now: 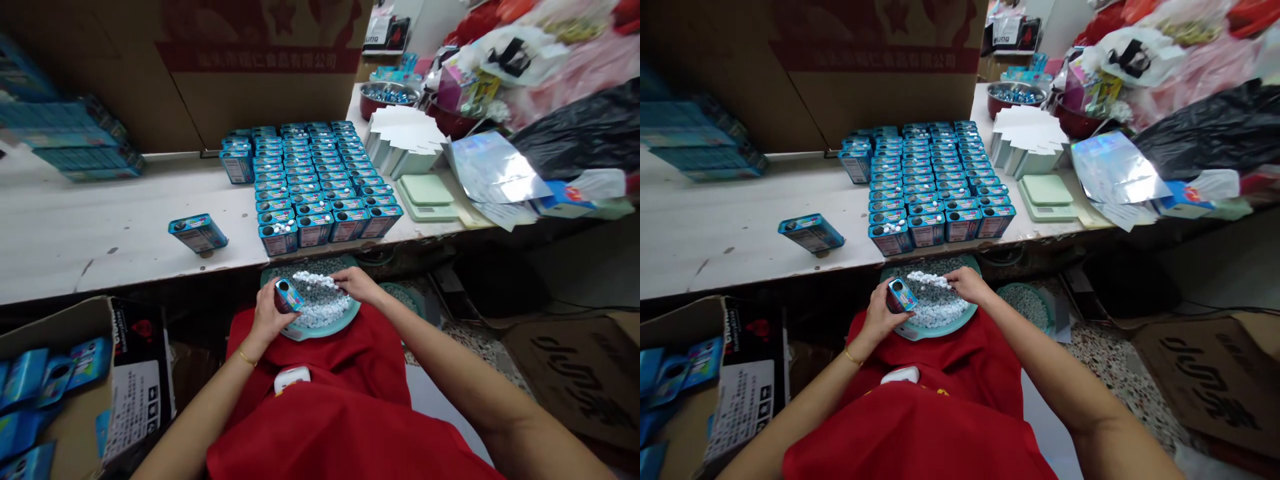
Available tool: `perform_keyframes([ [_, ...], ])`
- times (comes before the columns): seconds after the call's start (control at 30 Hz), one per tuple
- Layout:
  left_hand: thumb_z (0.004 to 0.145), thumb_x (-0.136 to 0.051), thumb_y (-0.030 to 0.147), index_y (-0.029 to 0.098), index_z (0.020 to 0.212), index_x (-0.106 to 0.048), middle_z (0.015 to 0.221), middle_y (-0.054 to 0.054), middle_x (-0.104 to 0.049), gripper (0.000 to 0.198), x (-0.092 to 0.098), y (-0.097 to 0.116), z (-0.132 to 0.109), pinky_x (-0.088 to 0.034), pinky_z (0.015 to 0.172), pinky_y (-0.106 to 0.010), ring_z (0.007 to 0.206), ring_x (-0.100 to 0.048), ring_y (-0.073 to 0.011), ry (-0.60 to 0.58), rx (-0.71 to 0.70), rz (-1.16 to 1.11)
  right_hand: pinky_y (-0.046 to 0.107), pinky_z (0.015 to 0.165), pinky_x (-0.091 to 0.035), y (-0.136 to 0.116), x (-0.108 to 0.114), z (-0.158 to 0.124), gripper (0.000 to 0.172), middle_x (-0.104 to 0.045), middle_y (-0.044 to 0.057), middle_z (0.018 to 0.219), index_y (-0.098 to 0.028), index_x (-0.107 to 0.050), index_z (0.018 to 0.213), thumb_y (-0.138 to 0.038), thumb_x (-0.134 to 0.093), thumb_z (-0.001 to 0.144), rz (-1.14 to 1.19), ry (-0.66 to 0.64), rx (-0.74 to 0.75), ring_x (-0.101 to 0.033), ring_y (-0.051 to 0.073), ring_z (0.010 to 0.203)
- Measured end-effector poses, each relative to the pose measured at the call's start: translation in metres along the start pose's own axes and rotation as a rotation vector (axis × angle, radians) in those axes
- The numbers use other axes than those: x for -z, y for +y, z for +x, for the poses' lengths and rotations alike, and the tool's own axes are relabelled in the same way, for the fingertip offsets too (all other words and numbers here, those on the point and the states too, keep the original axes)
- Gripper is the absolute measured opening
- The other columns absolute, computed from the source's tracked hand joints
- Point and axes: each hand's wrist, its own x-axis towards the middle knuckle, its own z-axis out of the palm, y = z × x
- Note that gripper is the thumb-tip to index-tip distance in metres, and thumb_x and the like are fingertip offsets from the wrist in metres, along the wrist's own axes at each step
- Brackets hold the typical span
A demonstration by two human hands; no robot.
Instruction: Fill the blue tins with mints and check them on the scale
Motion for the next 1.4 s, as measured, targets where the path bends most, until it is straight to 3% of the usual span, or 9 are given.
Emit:
perform_keyframes([
  [0.3, 0.053, -0.073, 0.032, 0.019, 0.125, -0.033, 0.119, -0.012, -0.046, 0.083, -0.021, 0.01, -0.002, -0.035, 0.094, -0.047, 0.112, -0.043, -0.0307, 0.039, -0.037, 0.136, 0.028, 0.07, -0.043, -0.082, 0.022, -0.015, 0.031, -0.068, 0.009, 0.091, -0.025, -0.068, 0.09, -0.014, -0.044, 0.075, -0.707, -0.065, 0.012, -0.062, 0.023, 0.087],
  [0.53, 0.054, -0.073, 0.035, 0.017, 0.125, -0.032, 0.119, -0.014, -0.045, 0.085, -0.027, 0.004, -0.002, -0.035, 0.094, -0.048, 0.112, -0.043, -0.0317, 0.088, -0.07, 0.167, 0.03, 0.078, -0.044, -0.124, 0.017, -0.023, 0.029, -0.066, 0.019, 0.092, -0.012, -0.065, 0.097, -0.017, -0.041, 0.082, -0.813, -0.039, 0.086, -0.062, 0.022, 0.091],
  [0.63, 0.053, -0.074, 0.035, 0.017, 0.124, -0.033, 0.117, -0.014, -0.046, 0.084, -0.021, 0.002, -0.003, -0.036, 0.094, -0.047, 0.111, -0.044, -0.0314, 0.122, -0.052, 0.156, 0.031, 0.078, -0.044, -0.109, 0.025, -0.026, 0.029, -0.065, 0.016, 0.096, -0.016, -0.063, 0.099, -0.015, -0.04, 0.082, -0.817, -0.034, 0.05, -0.061, 0.022, 0.093],
  [0.77, 0.051, -0.075, 0.039, 0.019, 0.121, -0.036, 0.114, -0.011, -0.048, 0.083, -0.003, 0.002, -0.005, -0.038, 0.092, -0.046, 0.107, -0.046, -0.0296, 0.184, 0.009, 0.122, 0.032, 0.079, -0.044, -0.049, 0.022, -0.022, 0.036, -0.063, 0.01, 0.104, -0.024, -0.06, 0.105, -0.01, -0.037, 0.081, -0.709, 0.008, -0.127, -0.058, 0.022, 0.097],
  [0.9, 0.05, -0.074, 0.044, 0.019, 0.12, -0.038, 0.113, -0.01, -0.049, 0.083, 0.01, -0.001, -0.01, -0.04, 0.091, -0.045, 0.105, -0.047, -0.0286, 0.252, 0.081, 0.088, 0.032, 0.082, -0.042, -0.002, -0.03, -0.004, 0.036, -0.064, 0.015, 0.1, -0.014, -0.064, 0.1, -0.007, -0.034, 0.082, -0.553, -0.041, -0.312, -0.058, 0.022, 0.096],
  [1.03, 0.049, -0.075, 0.045, 0.019, 0.121, -0.038, 0.113, -0.011, -0.05, 0.085, 0.015, -0.007, -0.012, -0.041, 0.089, -0.044, 0.105, -0.049, -0.0284, 0.292, 0.164, 0.044, 0.024, 0.081, -0.041, 0.003, -0.092, 0.024, 0.035, -0.064, 0.014, 0.103, -0.013, -0.064, 0.106, -0.008, -0.038, 0.082, -0.417, -0.061, -0.254, -0.058, 0.019, 0.098],
  [1.13, 0.049, -0.075, 0.045, 0.02, 0.122, -0.037, 0.114, -0.01, -0.049, 0.085, 0.018, -0.011, -0.012, -0.04, 0.092, -0.044, 0.105, -0.05, -0.0269, 0.299, 0.197, 0.01, 0.019, 0.08, -0.041, 0.002, -0.114, 0.042, 0.037, -0.063, 0.008, 0.11, -0.016, -0.062, 0.111, -0.008, -0.043, 0.08, -0.301, -0.065, -0.198, -0.057, 0.017, 0.099],
  [1.27, 0.051, -0.075, 0.045, 0.02, 0.122, -0.037, 0.116, -0.011, -0.048, 0.084, 0.023, -0.015, -0.012, -0.039, 0.093, -0.043, 0.107, -0.05, -0.0259, 0.303, 0.206, -0.012, 0.017, 0.074, -0.043, 0.016, -0.104, 0.045, 0.038, -0.067, 0.003, 0.101, -0.017, -0.064, 0.108, -0.007, -0.046, 0.076, -0.181, -0.072, -0.148, -0.059, 0.015, 0.09],
  [1.4, 0.051, -0.074, 0.045, 0.019, 0.122, -0.037, 0.116, -0.011, -0.049, 0.085, 0.02, -0.013, -0.01, -0.039, 0.093, -0.043, 0.107, -0.049, -0.0263, 0.294, 0.198, 0.001, 0.019, 0.068, -0.044, 0.028, -0.066, 0.027, 0.038, -0.069, 0.001, 0.089, -0.019, -0.066, 0.105, -0.009, -0.047, 0.074, -0.121, -0.057, -0.109, -0.061, 0.013, 0.077],
])
